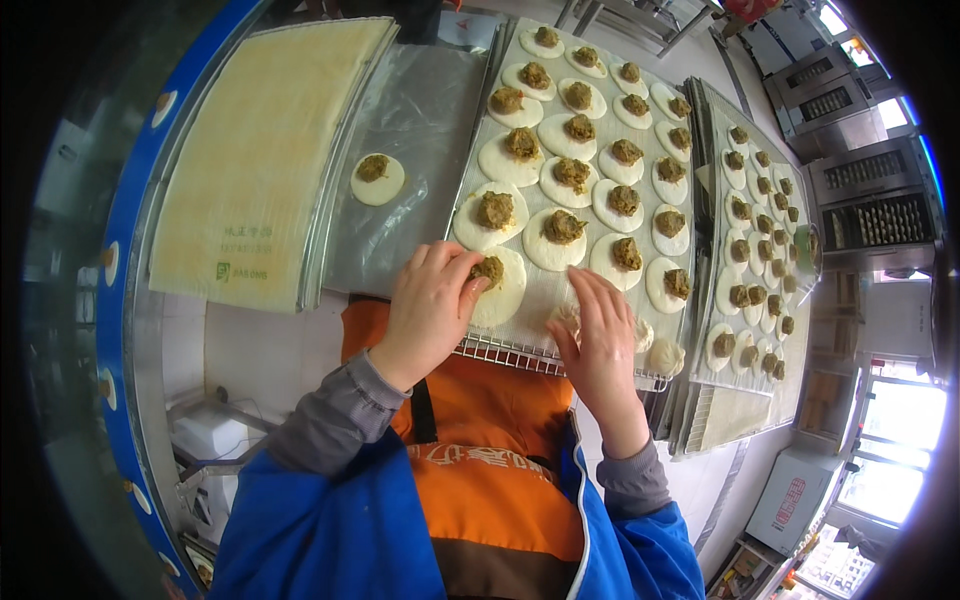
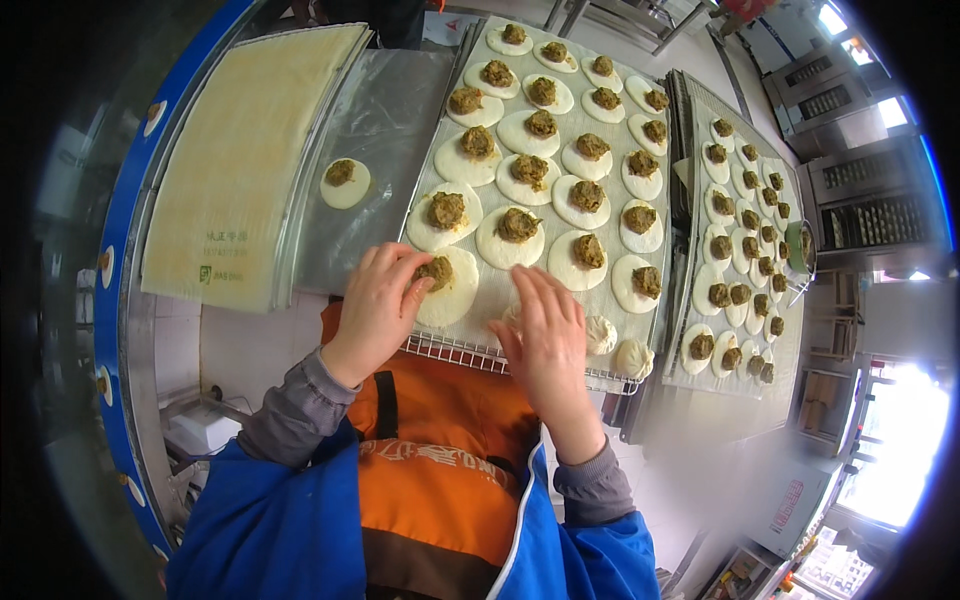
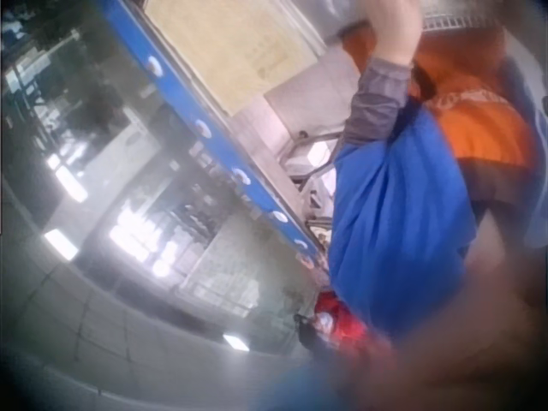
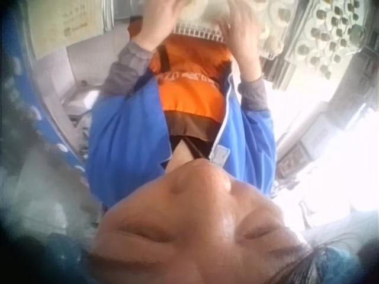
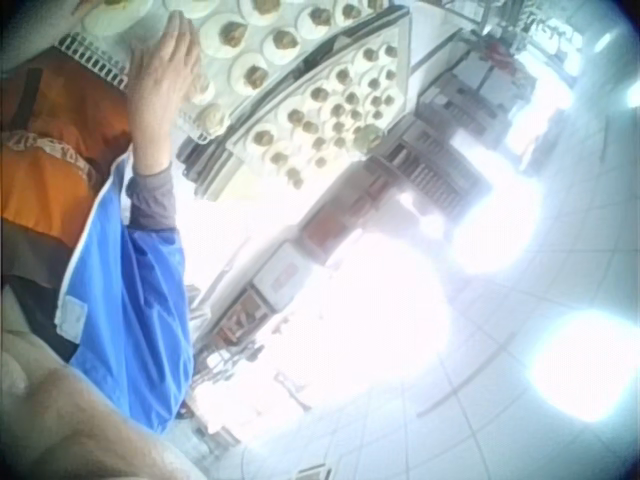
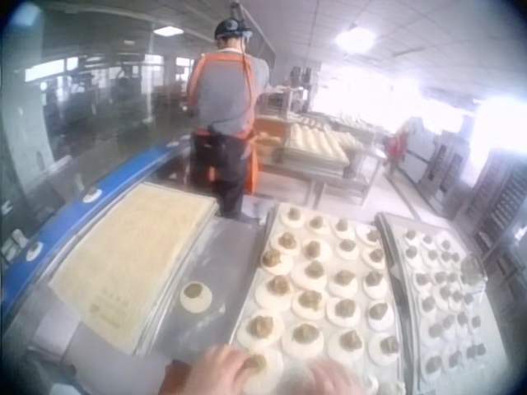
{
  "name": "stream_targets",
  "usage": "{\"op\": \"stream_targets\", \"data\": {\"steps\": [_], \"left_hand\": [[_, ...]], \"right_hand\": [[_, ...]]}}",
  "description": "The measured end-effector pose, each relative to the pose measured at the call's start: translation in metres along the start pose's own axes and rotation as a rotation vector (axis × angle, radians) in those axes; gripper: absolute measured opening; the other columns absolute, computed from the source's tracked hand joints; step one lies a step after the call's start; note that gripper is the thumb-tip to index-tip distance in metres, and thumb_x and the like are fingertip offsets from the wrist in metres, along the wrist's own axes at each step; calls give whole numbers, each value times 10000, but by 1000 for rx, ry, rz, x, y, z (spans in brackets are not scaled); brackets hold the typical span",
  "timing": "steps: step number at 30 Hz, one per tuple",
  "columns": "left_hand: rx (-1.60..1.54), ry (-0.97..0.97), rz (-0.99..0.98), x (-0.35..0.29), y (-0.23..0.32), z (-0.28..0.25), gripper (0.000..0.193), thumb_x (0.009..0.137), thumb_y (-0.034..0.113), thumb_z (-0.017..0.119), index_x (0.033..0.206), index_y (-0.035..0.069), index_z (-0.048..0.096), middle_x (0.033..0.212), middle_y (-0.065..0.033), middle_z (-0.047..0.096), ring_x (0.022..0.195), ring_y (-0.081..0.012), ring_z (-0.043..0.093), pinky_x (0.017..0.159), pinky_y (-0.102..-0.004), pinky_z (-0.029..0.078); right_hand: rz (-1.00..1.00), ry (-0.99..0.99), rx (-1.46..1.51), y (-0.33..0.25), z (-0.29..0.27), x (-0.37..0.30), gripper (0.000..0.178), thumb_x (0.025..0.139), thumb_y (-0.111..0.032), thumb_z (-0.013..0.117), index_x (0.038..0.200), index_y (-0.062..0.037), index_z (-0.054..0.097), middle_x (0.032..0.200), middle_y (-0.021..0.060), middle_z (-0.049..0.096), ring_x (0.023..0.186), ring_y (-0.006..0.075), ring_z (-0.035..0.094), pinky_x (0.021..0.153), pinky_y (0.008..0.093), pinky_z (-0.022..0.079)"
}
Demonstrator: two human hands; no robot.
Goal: The person places filling onto round dough pieces moving on a blue conveyor belt, then folds and pleats each piece into a bun and places it on a metal tray. The process repeats continuously as the person works along the line.
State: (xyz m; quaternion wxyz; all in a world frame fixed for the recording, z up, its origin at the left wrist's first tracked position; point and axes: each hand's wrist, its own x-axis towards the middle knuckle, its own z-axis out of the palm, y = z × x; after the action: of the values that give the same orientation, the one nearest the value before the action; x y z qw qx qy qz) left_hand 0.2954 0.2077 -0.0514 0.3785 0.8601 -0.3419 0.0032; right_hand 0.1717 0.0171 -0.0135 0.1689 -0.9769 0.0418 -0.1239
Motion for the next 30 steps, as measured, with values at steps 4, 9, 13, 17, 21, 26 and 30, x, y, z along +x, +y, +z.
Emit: {"op": "stream_targets", "data": {"steps": [4, 9, 13, 17, 21, 26, 30], "left_hand": [[-11, 1, 58, -2, 2, 4, 243, 885, 169, 724, 1075, 53, 625, 1088, -111, 565, 1015, -315, 559, 873, -428, 466], [-150, -125, -88, 0, -4, -6, 445, 794, 160, 811, 1135, 31, 556, 1077, -139, 558, 991, -341, 565, 852, -435, 466], [-137, -228, -163, -1, -5, -11, 505, 742, 132, 849, 1132, 32, 545, 1046, -136, 549, 960, -332, 570, 839, -418, 473], [-105, -38, 31, -10, -5, -13, 551, 718, 99, 853, 1170, 20, 548, 1079, -142, 559, 948, -304, 596, 864, -388, 490], [-608, -214, -81, -24, -6, -22, 577, 778, 84, 834, 1258, 26, 519, 1055, -87, 597, 1033, -243, 591, 930, -392, 473], [-1703, -424, -597, -66, 10, -33, 482, 929, 106, 712, 1340, 41, 471, 1261, -57, 548, 1225, -160, 524, 1037, -345, 457], [-1594, -467, -755, -102, 22, -23, 508, 995, 215, 656, 1407, 48, 412, 1307, -63, 530, 1223, -149, 521, 1034, -320, 451]], "right_hand": [[-62, -90, -23, -9, 26, 34, 484, 835, -76, 687, 1304, -38, 575, 1209, 115, 651, 1104, 306, 598, 920, 418, 480], [-22, -47, -141, -16, 51, 59, 256, 821, -80, 651, 1076, -65, 641, 947, 68, 630, 929, 278, 602, 798, 391, 506], [-17, -37, 80, -18, 37, 62, 149, 803, -54, 686, 949, -66, 658, 876, 86, 613, 889, 300, 602, 781, 410, 509], [-46, -6, 275, -28, 17, 42, 161, 827, 5, 695, 982, -26, 667, 898, 103, 671, 839, 287, 655, 748, 366, 539], [381, -38, 835, -38, 1, 8, 109, 896, 18, 686, 999, 4, 653, 938, 65, 714, 813, 160, 688, 723, 273, 555], [558, -68, 1442, -48, 6, -34, 171, 918, -38, 726, 1072, 10, 669, 946, 24, 702, 840, 78, 647, 725, 219, 534], [535, -144, 1230, -51, 29, -65, 151, 909, -57, 741, 1024, 13, 672, 894, 0, 657, 818, 63, 624, 705, 218, 519]]}}
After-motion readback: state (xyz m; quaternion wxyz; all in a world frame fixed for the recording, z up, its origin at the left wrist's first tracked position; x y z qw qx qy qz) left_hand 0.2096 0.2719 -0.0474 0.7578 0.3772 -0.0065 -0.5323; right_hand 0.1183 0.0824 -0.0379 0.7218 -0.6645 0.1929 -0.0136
